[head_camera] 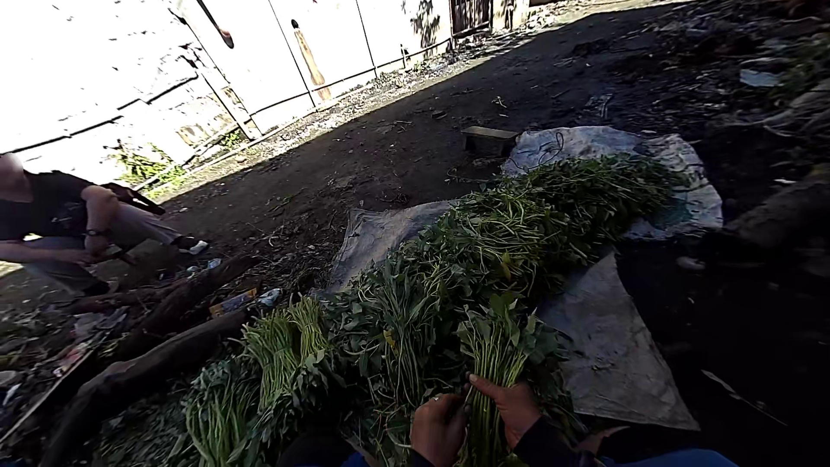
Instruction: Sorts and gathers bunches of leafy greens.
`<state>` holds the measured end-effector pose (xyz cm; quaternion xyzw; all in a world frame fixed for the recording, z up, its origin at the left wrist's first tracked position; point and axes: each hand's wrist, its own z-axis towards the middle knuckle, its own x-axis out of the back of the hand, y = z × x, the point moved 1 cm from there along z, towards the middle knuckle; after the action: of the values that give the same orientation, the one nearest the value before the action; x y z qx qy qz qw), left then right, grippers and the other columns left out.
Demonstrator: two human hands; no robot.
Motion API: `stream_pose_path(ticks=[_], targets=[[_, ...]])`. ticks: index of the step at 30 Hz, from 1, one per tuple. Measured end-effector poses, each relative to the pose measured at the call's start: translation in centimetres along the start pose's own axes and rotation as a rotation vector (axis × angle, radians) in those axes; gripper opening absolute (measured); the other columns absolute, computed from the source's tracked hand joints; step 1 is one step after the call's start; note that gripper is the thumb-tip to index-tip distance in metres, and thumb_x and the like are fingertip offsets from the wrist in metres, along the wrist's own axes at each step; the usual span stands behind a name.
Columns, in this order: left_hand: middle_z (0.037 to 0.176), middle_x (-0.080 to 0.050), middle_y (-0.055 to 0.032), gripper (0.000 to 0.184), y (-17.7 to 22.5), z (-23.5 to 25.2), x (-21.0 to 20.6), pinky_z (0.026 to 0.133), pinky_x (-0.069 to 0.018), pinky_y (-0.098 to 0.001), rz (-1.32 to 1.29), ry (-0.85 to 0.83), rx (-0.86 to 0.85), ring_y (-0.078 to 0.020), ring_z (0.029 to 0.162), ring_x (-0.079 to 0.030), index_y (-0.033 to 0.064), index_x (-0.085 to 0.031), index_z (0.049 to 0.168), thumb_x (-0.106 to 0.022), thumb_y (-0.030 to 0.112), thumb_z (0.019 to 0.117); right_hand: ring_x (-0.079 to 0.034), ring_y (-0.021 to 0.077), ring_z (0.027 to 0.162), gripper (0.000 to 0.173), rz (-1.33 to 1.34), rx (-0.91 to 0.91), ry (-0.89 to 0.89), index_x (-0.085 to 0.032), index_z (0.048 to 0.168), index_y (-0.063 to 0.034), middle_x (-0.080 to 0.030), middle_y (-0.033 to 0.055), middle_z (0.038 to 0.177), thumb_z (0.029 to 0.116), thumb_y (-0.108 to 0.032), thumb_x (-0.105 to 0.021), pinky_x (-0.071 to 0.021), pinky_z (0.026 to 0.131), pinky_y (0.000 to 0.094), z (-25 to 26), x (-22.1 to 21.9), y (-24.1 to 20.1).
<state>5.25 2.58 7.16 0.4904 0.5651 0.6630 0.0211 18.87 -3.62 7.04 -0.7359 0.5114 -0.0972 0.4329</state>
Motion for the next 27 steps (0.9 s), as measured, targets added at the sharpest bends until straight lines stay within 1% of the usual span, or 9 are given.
stream_pose_path(ticks=[2,5,10,13,17,19,22,25,27], targets=[[0.097,-0.076,-0.0110,0.026,-0.3,0.4,0.6,0.085,-0.0581,-0.0365,-0.173,-0.109,0.085,-0.0154,0.085,-0.072,-0.0003,-0.074,0.113,-0.064,0.020,0.1000,-0.074,0.0234,0.078,0.047,-0.034,0.013,-0.021,-0.054,0.123,0.0090,-0.074,0.0178,0.092,0.0837,0.006,-0.079,-0.0632,0.077,0.0353,0.2,0.1,-0.3],[0.085,-0.072,-0.0028,0.023,-0.7,0.5,0.9,0.065,-0.0529,-0.0244,-0.314,-0.150,0.124,-0.0040,0.066,-0.061,-0.0001,-0.074,0.109,-0.062,0.018,0.1001,-0.074,0.0233,0.077,0.045,-0.068,-0.007,-0.035,-0.055,0.122,0.0086,-0.074,0.0175,0.091,0.0844,0.006,-0.079,-0.0629,0.076,0.0350,0.1,-0.1,-0.5],[0.088,-0.074,-0.0039,0.024,-1.0,0.5,1.7,0.073,-0.0545,-0.0291,-0.178,-0.138,0.133,-0.0069,0.073,-0.065,0.0026,-0.076,0.106,-0.064,0.021,0.0988,-0.075,0.0229,0.084,0.043,-0.066,-0.068,-0.085,-0.055,0.123,0.0080,-0.075,0.0168,0.097,0.0868,0.005,-0.077,-0.0623,0.080,0.0348,0.0,0.1,-0.1],[0.083,-0.073,-0.0034,0.024,-0.7,0.7,2.2,0.072,-0.0538,-0.0309,-0.134,-0.159,0.147,-0.0075,0.070,-0.064,0.0033,-0.077,0.103,-0.064,0.023,0.0986,-0.075,0.0234,0.081,0.045,-0.082,-0.068,-0.106,-0.053,0.124,0.0079,-0.075,0.0173,0.096,0.0862,0.005,-0.077,-0.0629,0.078,0.0350,0.1,-0.1,-0.1],[0.074,-0.066,0.0020,0.026,-0.5,1.0,2.4,0.063,-0.0530,-0.0239,-0.353,-0.297,0.162,-0.0026,0.062,-0.060,0.0010,-0.072,0.098,-0.055,0.019,0.1047,-0.074,0.0250,0.074,0.039,-0.011,-0.025,-0.018,-0.054,0.121,0.0093,-0.073,0.0188,0.091,0.0877,0.007,-0.075,-0.0635,0.072,0.0363,1.1,0.0,-0.8],[0.075,-0.068,0.0011,0.022,-0.8,0.8,1.9,0.064,-0.0550,-0.0240,-0.456,-0.336,0.235,-0.0036,0.063,-0.062,-0.0011,-0.071,0.101,-0.056,0.015,0.1041,-0.073,0.0249,0.073,0.036,0.040,-0.017,0.056,-0.055,0.121,0.0091,-0.073,0.0185,0.088,0.0898,0.005,-0.073,-0.0633,0.070,0.0362,2.1,0.5,-1.4],[0.075,-0.068,0.0009,0.019,-1.4,-0.1,0.6,0.064,-0.0554,-0.0245,-0.516,-0.318,0.272,-0.0041,0.062,-0.062,-0.0017,-0.070,0.101,-0.059,0.013,0.1028,-0.073,0.0232,0.072,0.033,0.096,-0.012,0.163,-0.055,0.120,0.0083,-0.073,0.0175,0.086,0.0920,0.002,-0.072,-0.0622,0.068,0.0355,3.6,1.5,-2.4],[0.076,-0.068,0.0036,0.015,-2.4,-1.3,-0.7,0.064,-0.0540,-0.0220,-0.545,-0.260,0.177,-0.0010,0.064,-0.061,-0.0004,-0.071,0.100,-0.061,0.010,0.0989,-0.073,0.0228,0.072,0.034,0.099,-0.025,0.216,-0.056,0.119,0.0082,-0.073,0.0170,0.086,0.0907,0.002,-0.073,-0.0619,0.068,0.0352,3.8,2.0,-3.1],[0.079,-0.069,0.0021,0.015,-2.8,-1.9,-0.9,0.066,-0.0549,-0.0219,-0.537,-0.246,0.140,-0.0014,0.066,-0.062,-0.0021,-0.072,0.101,-0.063,0.008,0.0967,-0.073,0.0229,0.073,0.036,0.094,-0.043,0.243,-0.056,0.120,0.0083,-0.073,0.0170,0.087,0.0903,0.001,-0.074,-0.0622,0.068,0.0351,3.6,2.1,-3.0]])
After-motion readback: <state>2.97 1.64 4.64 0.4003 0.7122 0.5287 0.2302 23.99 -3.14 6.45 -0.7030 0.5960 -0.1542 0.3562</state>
